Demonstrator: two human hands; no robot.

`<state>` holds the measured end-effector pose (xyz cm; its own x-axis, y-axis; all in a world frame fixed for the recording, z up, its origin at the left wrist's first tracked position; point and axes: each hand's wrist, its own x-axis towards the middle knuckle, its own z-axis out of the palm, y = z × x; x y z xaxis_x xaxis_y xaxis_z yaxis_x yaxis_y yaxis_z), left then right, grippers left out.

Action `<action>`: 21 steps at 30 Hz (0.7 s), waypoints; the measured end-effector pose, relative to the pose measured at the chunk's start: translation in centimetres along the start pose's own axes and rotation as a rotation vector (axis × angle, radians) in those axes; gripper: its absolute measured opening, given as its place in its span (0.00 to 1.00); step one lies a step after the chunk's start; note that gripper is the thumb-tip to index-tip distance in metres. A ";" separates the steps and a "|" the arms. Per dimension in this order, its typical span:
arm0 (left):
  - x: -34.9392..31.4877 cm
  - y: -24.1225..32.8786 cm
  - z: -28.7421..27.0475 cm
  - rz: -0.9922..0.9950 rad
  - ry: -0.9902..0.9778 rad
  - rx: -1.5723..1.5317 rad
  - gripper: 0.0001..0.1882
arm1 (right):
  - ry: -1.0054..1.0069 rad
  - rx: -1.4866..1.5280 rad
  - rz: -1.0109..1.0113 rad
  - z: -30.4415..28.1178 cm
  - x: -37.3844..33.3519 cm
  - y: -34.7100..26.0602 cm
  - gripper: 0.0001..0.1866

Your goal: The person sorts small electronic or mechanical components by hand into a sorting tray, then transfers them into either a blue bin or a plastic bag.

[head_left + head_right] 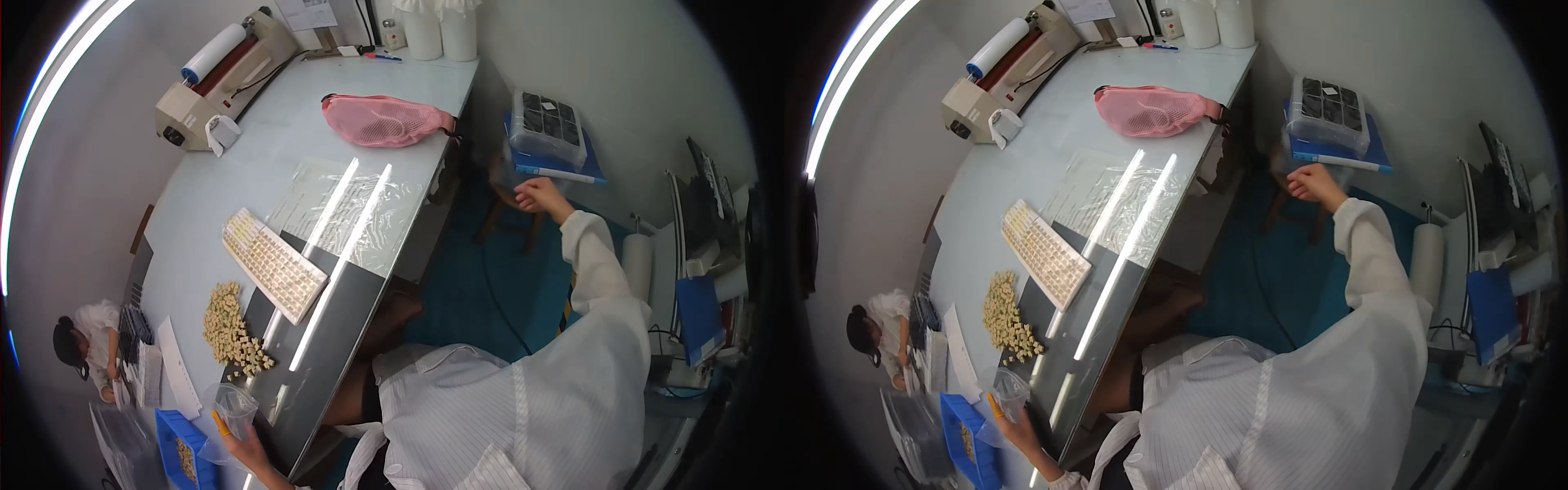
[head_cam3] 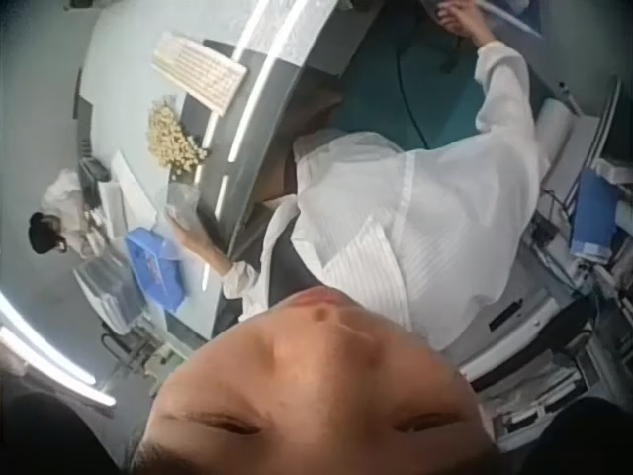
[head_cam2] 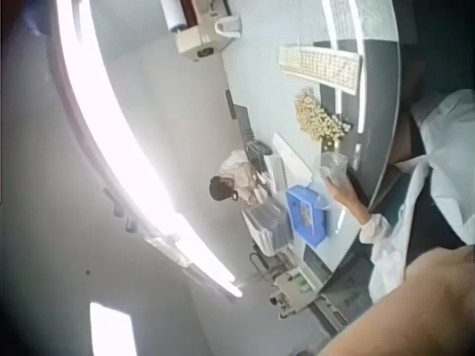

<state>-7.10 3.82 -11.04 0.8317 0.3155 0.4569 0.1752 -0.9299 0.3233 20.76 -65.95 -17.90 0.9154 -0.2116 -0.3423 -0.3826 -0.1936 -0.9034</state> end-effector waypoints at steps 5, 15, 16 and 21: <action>-1.1 -2.5 -0.1 -0.076 0.042 0.106 0.35 | -0.059 0.278 0.047 9.6 12.8 10.1 0.11; -1.0 -1.1 2.3 -0.061 0.086 0.211 0.28 | -0.188 0.619 0.220 21.8 26.7 20.8 0.25; -3.4 -1.5 -3.1 -0.165 0.151 0.405 0.28 | -0.074 0.417 0.119 30.4 21.6 11.3 0.39; -2.6 -3.5 -1.1 -0.283 0.097 0.428 0.30 | -0.143 0.687 0.086 29.2 22.2 9.0 0.46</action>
<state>-10.48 6.45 -12.43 0.6715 0.5625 0.4824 0.6026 -0.7934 0.0863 41.28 -44.45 -41.13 0.9110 -0.0615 -0.4079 -0.3323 0.4763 -0.8141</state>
